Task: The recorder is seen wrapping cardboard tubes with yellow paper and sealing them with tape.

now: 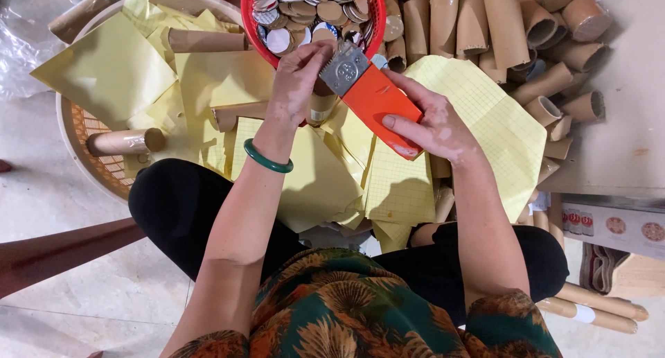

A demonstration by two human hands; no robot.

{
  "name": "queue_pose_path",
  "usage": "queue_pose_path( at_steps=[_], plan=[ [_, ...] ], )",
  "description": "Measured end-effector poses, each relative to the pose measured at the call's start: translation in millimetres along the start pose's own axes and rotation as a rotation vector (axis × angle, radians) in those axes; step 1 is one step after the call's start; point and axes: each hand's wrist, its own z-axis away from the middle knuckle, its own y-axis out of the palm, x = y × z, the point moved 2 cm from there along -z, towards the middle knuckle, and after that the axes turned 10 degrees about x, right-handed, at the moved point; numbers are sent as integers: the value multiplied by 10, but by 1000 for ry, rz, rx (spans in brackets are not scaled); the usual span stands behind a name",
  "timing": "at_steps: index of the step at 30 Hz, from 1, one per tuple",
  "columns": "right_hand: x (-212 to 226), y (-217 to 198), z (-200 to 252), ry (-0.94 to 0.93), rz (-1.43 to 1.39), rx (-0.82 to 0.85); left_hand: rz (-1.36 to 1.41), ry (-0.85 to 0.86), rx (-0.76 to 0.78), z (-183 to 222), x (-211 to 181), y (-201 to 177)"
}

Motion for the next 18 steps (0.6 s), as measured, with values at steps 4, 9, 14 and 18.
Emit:
queue_pose_path(
  at_steps=[4, 9, 14, 18],
  plan=[
    [24, -4, 27, -20, -10, -12, -200, 221, -126, -64, 149, -33],
    [61, -80, 80, 131, 27, 1, 54, 213, -236, -101, 134, 60],
    [-22, -127, 178, 181, -64, 26, 76, 323, -317, -221, 346, -148],
    [-184, -122, 207, 275, -17, 45, 32, 320, -338, -134, 289, 24]
  ],
)
